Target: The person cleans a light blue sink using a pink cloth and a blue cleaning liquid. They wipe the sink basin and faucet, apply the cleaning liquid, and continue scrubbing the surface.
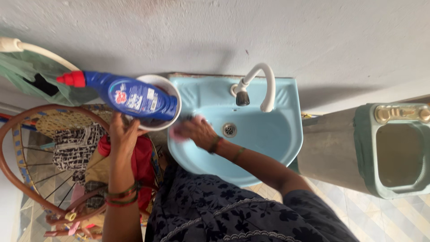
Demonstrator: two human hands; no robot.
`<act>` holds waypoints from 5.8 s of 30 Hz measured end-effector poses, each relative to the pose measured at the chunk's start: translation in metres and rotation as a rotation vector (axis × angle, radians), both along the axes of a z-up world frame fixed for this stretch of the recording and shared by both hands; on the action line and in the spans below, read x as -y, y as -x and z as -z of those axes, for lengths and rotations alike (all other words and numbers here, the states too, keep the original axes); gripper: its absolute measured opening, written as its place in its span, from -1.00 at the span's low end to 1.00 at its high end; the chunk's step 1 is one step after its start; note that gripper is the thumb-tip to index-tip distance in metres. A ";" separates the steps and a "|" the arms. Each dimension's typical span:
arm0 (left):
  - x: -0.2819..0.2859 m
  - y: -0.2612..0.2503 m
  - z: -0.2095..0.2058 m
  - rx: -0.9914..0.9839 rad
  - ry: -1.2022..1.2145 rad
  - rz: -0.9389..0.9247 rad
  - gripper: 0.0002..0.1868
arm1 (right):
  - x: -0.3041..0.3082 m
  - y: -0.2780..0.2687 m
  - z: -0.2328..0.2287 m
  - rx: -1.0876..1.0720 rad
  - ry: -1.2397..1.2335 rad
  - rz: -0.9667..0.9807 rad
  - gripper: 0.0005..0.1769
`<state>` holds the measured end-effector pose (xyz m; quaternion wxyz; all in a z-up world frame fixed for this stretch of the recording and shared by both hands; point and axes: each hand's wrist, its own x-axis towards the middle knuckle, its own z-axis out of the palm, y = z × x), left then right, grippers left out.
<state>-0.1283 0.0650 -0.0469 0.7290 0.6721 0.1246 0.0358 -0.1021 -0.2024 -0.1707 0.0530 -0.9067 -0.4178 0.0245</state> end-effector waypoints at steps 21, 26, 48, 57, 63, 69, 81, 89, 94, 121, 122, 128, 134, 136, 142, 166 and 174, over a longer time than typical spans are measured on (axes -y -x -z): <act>0.094 -0.106 0.164 -0.035 0.151 0.058 -0.37 | 0.143 0.121 -0.016 -0.133 0.232 -0.039 -0.59; 0.091 -0.085 0.138 -0.135 0.135 0.044 -0.34 | 0.268 0.123 -0.031 -0.161 0.255 0.453 -0.62; 0.119 0.034 0.147 0.338 -0.774 -0.316 -0.73 | 0.340 0.055 -0.020 0.220 -0.197 0.834 -0.30; 0.116 0.026 0.159 0.427 -0.882 -0.322 -0.84 | 0.310 -0.097 0.031 0.457 0.149 1.110 -0.32; 0.119 0.029 0.156 0.406 -0.880 -0.311 -0.83 | 0.270 -0.096 0.025 0.008 -0.105 0.660 -0.57; 0.119 0.028 0.148 0.368 -0.883 -0.293 -0.84 | 0.294 -0.119 -0.026 -0.171 -0.308 0.672 -0.64; 0.124 0.031 0.135 0.358 -0.825 -0.282 -0.79 | 0.224 -0.001 0.026 -0.098 -0.483 0.698 -0.40; 0.125 0.030 0.134 0.345 -0.848 -0.274 -0.83 | 0.216 -0.035 0.135 0.200 -0.903 1.367 -0.22; 0.125 0.031 0.134 0.342 -0.889 -0.289 -0.82 | 0.082 -0.049 0.145 -0.299 -1.647 1.056 -0.43; 0.118 0.026 0.141 0.360 -0.813 -0.283 -0.84 | -0.011 0.026 0.127 -0.402 -0.504 0.587 -0.20; 0.118 0.026 0.139 0.371 -0.824 -0.283 -0.83 | 0.002 0.031 0.112 -0.449 -0.483 0.535 -0.18; 0.118 0.025 0.132 0.426 -0.842 -0.286 -0.83 | 0.047 0.053 0.063 -0.812 -0.102 0.394 -0.49; 0.117 0.026 0.135 0.374 -0.836 -0.275 -0.85 | 0.174 0.065 0.033 -1.135 0.045 0.273 -0.47; 0.118 0.026 0.136 0.365 -0.855 -0.270 -0.85 | 0.222 0.045 0.026 -0.959 0.426 0.420 -0.45; 0.120 0.027 0.137 0.382 -0.798 -0.290 -0.87 | 0.254 0.051 0.054 0.015 0.309 0.882 -0.70; 0.136 0.041 0.110 0.513 -0.782 -0.273 -0.82 | 0.277 0.076 -0.030 -0.088 0.397 0.848 -0.56; 0.134 0.047 0.132 0.441 -0.896 -0.210 -0.80 | 0.334 0.002 -0.001 0.325 -0.190 0.965 -0.29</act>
